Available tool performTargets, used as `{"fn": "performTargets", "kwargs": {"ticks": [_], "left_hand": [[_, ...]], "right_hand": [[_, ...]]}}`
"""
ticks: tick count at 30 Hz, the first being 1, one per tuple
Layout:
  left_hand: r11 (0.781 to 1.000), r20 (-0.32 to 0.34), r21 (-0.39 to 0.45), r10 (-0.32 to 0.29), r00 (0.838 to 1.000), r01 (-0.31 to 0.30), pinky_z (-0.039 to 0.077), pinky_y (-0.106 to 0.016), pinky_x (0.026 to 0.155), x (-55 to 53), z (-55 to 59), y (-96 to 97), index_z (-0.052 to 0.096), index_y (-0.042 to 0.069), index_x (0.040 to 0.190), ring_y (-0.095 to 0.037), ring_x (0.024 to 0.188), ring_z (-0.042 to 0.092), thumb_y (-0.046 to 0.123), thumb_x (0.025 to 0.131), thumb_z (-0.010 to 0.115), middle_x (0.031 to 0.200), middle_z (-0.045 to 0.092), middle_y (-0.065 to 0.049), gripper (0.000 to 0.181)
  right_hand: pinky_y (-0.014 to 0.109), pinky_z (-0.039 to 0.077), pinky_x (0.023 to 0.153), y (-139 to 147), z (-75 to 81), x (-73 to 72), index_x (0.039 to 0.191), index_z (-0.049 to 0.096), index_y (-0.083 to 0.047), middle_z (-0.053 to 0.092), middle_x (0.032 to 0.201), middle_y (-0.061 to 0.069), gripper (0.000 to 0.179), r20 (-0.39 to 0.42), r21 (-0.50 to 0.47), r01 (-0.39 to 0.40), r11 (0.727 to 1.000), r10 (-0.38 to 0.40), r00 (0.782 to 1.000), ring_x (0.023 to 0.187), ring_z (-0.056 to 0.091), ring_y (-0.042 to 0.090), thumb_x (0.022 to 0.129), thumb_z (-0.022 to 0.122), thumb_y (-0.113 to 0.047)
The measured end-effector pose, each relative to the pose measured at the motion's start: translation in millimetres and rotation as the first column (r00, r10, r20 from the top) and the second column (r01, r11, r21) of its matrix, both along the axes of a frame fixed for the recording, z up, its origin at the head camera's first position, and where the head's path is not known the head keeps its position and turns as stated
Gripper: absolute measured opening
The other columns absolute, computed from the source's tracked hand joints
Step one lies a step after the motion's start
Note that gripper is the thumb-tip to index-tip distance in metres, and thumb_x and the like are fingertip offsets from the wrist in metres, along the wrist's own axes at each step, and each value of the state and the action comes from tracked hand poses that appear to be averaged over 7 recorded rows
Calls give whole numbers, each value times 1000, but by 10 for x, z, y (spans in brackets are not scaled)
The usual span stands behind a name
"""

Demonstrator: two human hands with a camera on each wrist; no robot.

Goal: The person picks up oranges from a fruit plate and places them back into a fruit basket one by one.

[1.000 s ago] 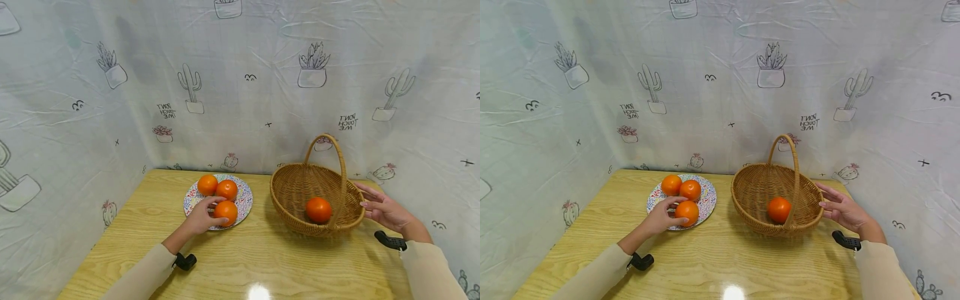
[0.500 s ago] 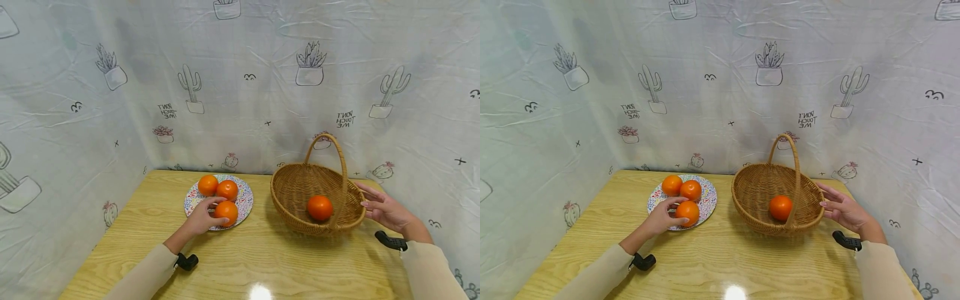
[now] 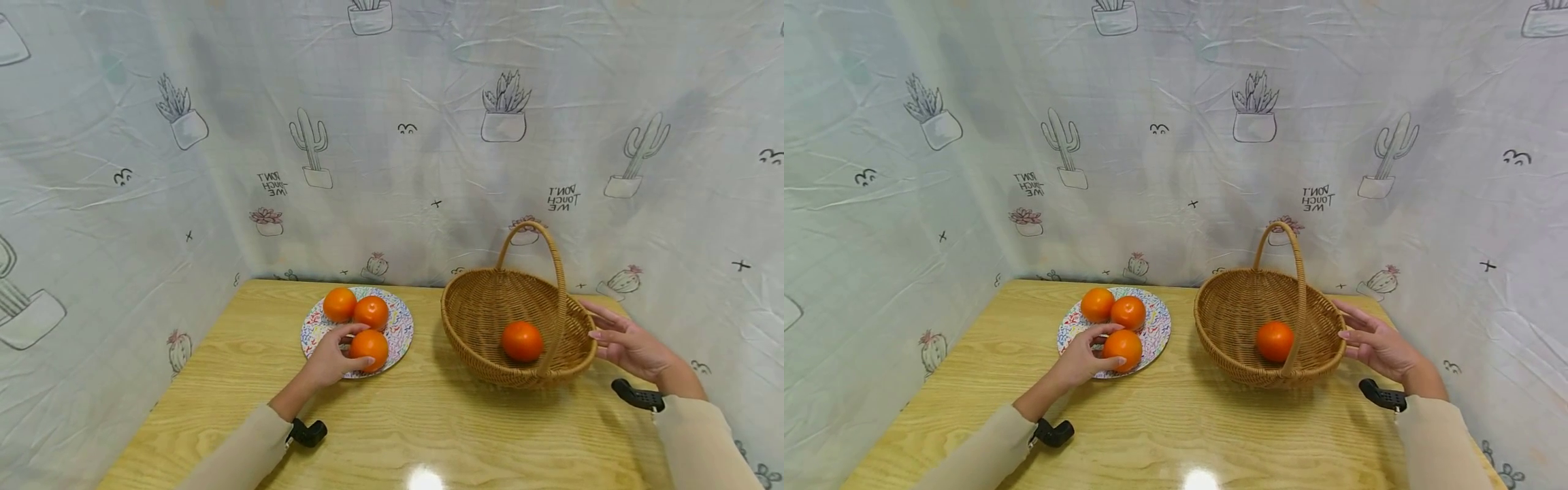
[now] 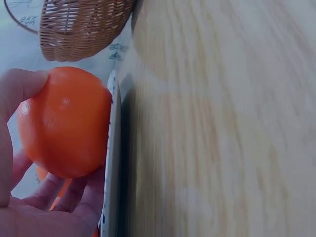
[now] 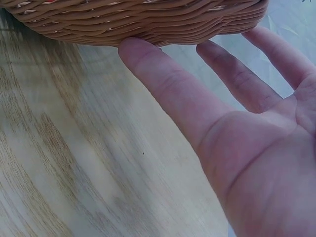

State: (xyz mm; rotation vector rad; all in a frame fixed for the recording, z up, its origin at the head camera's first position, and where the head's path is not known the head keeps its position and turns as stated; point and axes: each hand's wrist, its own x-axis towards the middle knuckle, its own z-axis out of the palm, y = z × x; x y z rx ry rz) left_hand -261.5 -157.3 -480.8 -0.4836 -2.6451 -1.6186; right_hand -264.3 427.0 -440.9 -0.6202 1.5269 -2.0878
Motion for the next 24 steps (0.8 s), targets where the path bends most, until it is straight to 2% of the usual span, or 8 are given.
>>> {"fn": "performTargets", "kwargs": {"ticks": [4,10,15,19,24], "left_hand": [[1000,3,18,10,1000,-10,52,-40,85,21,23,26,58,18,124,-24,101,58,24,72,82,125,56,-4,58],[999,36,6,31,999,-31,52,-39,86,27,41,27,59,26,121,-21,100,57,29,70,84,122,56,3,56],[1000,41,20,14,999,-15,52,-39,87,18,50,16,59,27,119,-23,101,57,29,70,84,122,55,4,56],[999,42,48,-1,999,-1,53,-37,86,30,107,51,58,26,121,-24,103,57,27,71,83,124,54,2,56],[997,31,78,-10,999,8,54,-37,84,42,230,144,57,21,126,-24,105,56,26,73,82,128,53,-2,59]], "right_hand": [[42,49,95,10,-17,-4,152,-5,-12,39,146,2,66,-6,2,13,1000,-13,1000,125,51,21,97,25,11],[42,49,95,3,-19,1,152,-3,-14,38,146,0,68,6,14,37,999,-37,999,126,50,20,97,26,12],[42,49,95,2,-4,-4,152,-4,-14,39,146,-1,69,17,20,41,999,-42,999,125,51,20,97,27,12],[42,49,95,2,4,-9,152,-4,-14,39,146,-1,69,24,20,42,999,-42,999,125,51,20,97,28,12],[43,48,96,10,-4,-14,152,-6,-13,38,146,-1,69,23,8,28,1000,-28,999,126,50,21,96,27,12]]}}
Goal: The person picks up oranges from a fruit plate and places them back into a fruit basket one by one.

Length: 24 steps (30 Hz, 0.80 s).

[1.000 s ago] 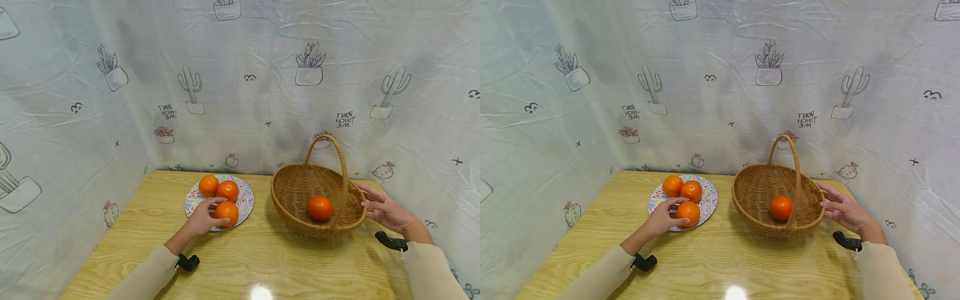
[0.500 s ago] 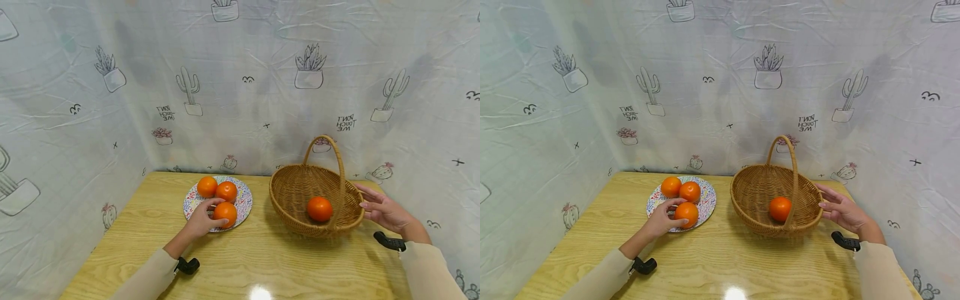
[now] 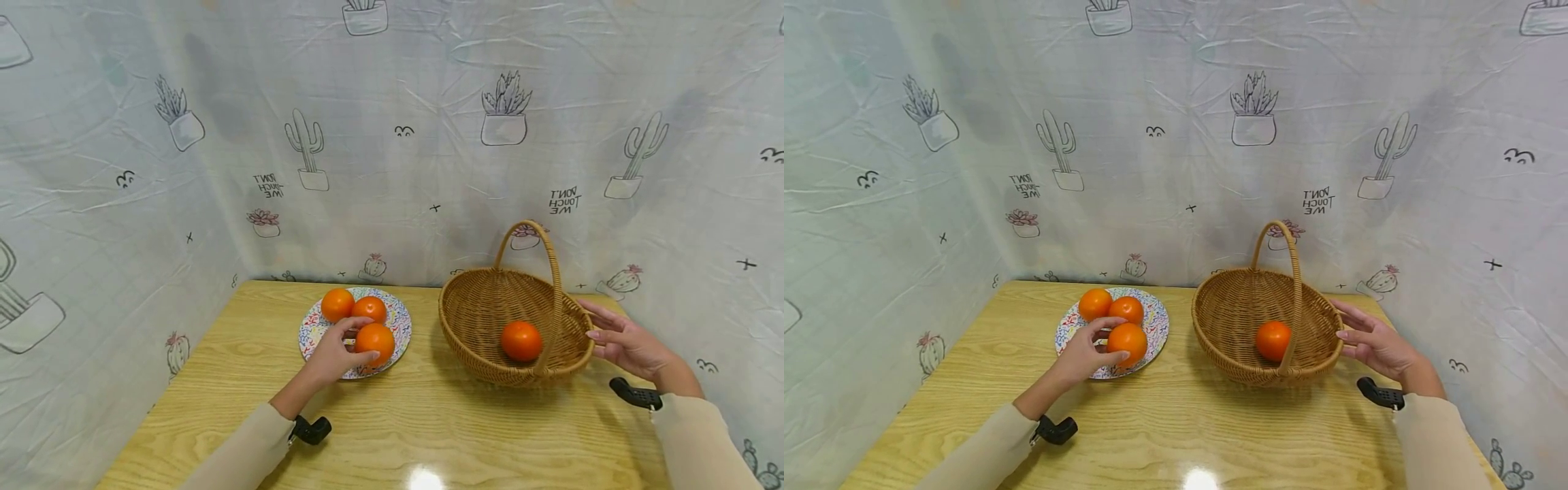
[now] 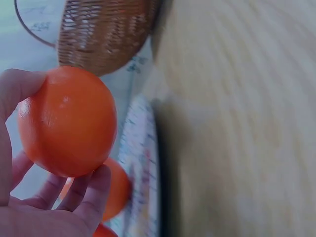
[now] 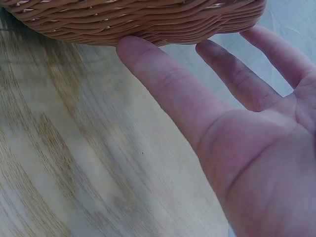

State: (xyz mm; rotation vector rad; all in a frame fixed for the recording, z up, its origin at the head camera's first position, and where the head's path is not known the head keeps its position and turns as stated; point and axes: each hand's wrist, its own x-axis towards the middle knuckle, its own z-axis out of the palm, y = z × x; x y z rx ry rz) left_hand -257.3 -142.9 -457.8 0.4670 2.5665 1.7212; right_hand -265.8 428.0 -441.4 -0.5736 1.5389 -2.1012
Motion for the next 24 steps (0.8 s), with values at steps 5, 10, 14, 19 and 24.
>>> {"fn": "performTargets", "kwargs": {"ticks": [5,10,14,19,24], "left_hand": [[1000,0,29,-10,1000,10,54,-34,85,-29,150,102,55,23,128,-20,105,57,30,72,82,125,56,2,63],[998,-10,52,-43,999,43,55,-34,83,-86,319,234,55,29,125,-18,105,58,40,71,81,124,56,7,62],[994,-34,67,-80,996,82,55,-35,82,-137,460,365,54,29,127,-20,107,58,42,72,80,126,54,6,62],[990,-60,85,-111,992,116,56,-35,79,-195,622,546,55,30,126,-20,105,58,44,72,79,124,55,6,60],[982,-79,106,-152,985,159,56,-36,78,-255,775,755,56,34,123,-20,108,58,42,73,79,123,56,6,55]], "right_hand": [[44,47,96,-2,2,-3,152,-5,-13,36,148,0,68,-1,-15,-19,1000,19,1000,127,49,22,97,26,12],[44,48,96,1,1,0,152,-6,-14,36,148,0,68,-6,-22,-38,999,38,999,126,49,23,97,24,12],[44,48,96,7,0,-1,152,-6,-14,37,148,-1,68,-6,-25,-41,999,40,999,126,50,23,97,24,12],[44,47,96,7,7,-8,152,-5,-14,37,148,0,67,-6,-31,-52,998,52,999,126,50,24,97,24,12],[45,47,97,4,15,-13,152,-5,-14,34,150,0,67,-20,-20,-65,998,65,998,127,49,23,97,24,11]]}}
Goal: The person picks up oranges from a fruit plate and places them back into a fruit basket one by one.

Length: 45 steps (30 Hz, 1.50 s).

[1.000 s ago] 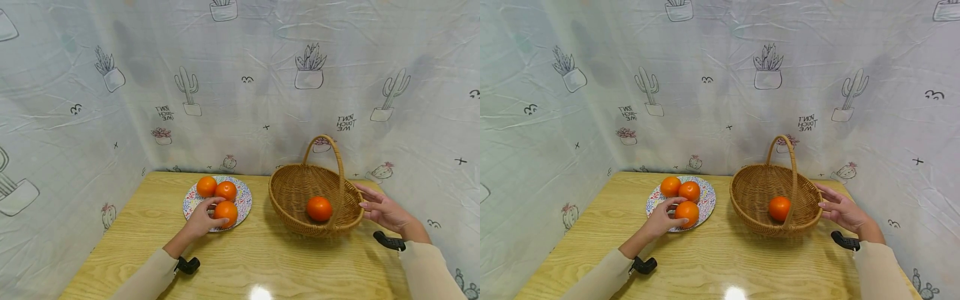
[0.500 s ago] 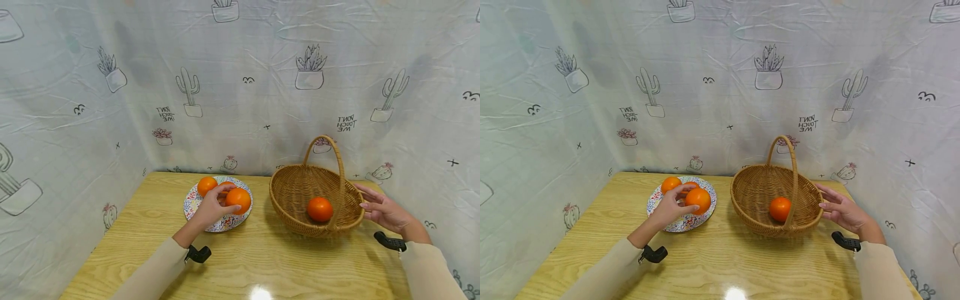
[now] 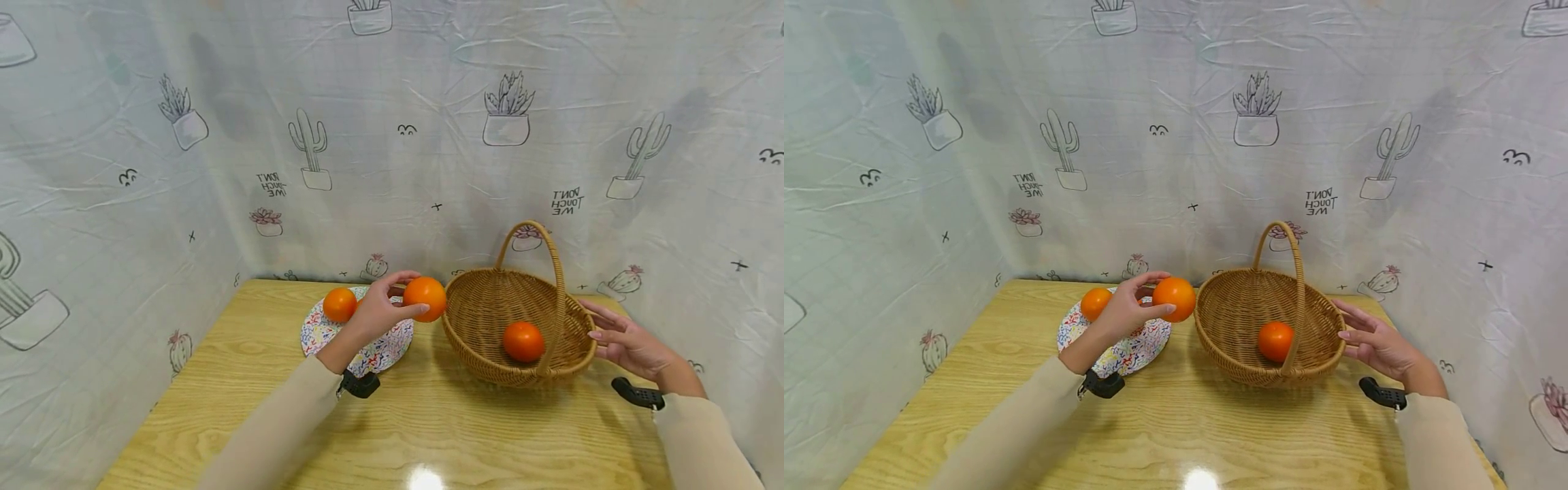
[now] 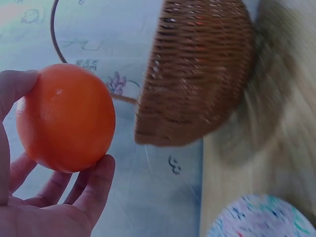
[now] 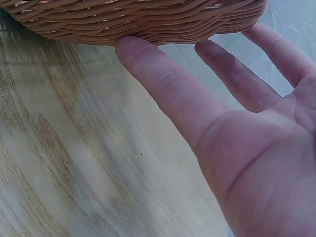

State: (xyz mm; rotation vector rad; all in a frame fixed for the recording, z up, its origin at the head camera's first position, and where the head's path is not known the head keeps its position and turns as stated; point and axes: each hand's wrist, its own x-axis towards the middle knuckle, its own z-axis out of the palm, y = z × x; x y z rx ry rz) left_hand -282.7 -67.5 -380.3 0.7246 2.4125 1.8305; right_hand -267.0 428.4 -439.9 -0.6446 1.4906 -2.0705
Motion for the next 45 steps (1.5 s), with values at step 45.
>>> {"fn": "performTargets", "kwargs": {"ticks": [45], "left_hand": [[987,201,136,58,978,-86,54,-37,76,-602,81,1381,62,21,113,-13,88,59,32,69,84,102,61,3,51]], "right_hand": [[44,48,95,-41,58,-6,152,-5,-13,36,148,-5,69,-5,62,22,998,-21,1000,128,48,18,97,27,12]]}}
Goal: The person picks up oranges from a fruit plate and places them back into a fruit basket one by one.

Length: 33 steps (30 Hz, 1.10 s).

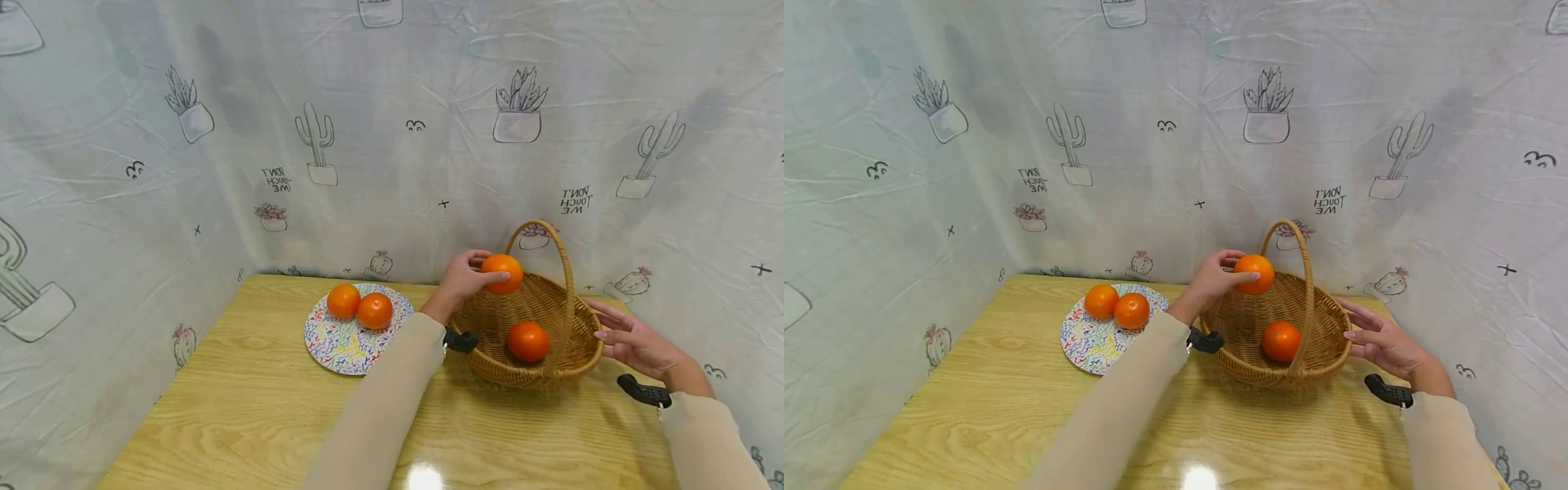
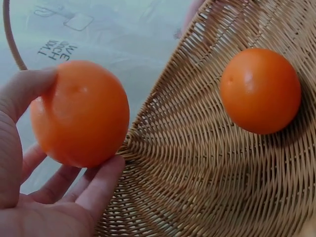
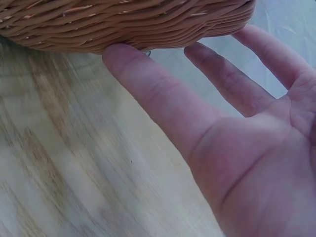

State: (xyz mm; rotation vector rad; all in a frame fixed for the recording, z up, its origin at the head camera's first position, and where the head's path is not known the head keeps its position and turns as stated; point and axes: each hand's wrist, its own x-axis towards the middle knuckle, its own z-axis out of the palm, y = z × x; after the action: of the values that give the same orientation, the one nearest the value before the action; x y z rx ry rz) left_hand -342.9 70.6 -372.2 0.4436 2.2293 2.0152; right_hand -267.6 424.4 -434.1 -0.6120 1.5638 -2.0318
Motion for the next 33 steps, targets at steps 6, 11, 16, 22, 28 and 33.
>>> {"fn": "performTargets", "kwargs": {"ticks": [6,11,16,22,28,33], "left_hand": [[996,-3,-82,16,1000,-17,51,-28,68,-33,-35,55,63,19,114,-14,86,58,31,69,84,100,63,2,51],[978,-8,-207,14,1000,-15,52,-28,71,-45,-76,55,64,17,114,-14,88,58,30,71,83,104,64,-1,49],[934,-16,-356,20,1000,-24,51,-28,71,-29,-83,82,65,12,114,-18,89,58,29,71,83,106,62,-4,50],[904,33,-427,37,999,-19,54,-34,66,24,-97,154,63,10,117,-18,77,58,27,73,82,111,62,-7,51],[921,85,-390,55,995,-18,57,-42,75,58,-82,194,62,11,121,-22,76,62,22,76,80,125,57,-8,50],[969,125,-245,-11,992,42,54,-48,81,70,-85,167,58,5,125,-37,97,63,16,78,77,120,57,-13,51]], "right_hand": [[44,47,97,20,4,2,152,-4,-14,33,149,-5,69,1,-2,-9,1000,9,1000,129,46,18,96,26,13],[43,46,98,-10,6,-17,152,-3,-15,31,150,-6,69,15,11,-5,1000,5,1000,129,46,21,97,26,13],[43,47,96,-32,21,-39,152,-2,-13,30,150,-2,69,-6,9,0,1000,0,1000,128,48,21,96,27,14],[44,48,95,-34,27,-16,153,3,-14,32,149,-2,69,-1,38,32,999,-32,999,127,48,21,96,30,14],[43,49,94,-14,26,1,153,5,-14,32,148,-4,68,-15,63,58,996,-57,998,127,49,20,95,30,14],[42,49,95,17,22,22,153,4,-13,30,149,-3,68,-19,38,38,999,-38,999,127,49,20,96,30,14]]}}
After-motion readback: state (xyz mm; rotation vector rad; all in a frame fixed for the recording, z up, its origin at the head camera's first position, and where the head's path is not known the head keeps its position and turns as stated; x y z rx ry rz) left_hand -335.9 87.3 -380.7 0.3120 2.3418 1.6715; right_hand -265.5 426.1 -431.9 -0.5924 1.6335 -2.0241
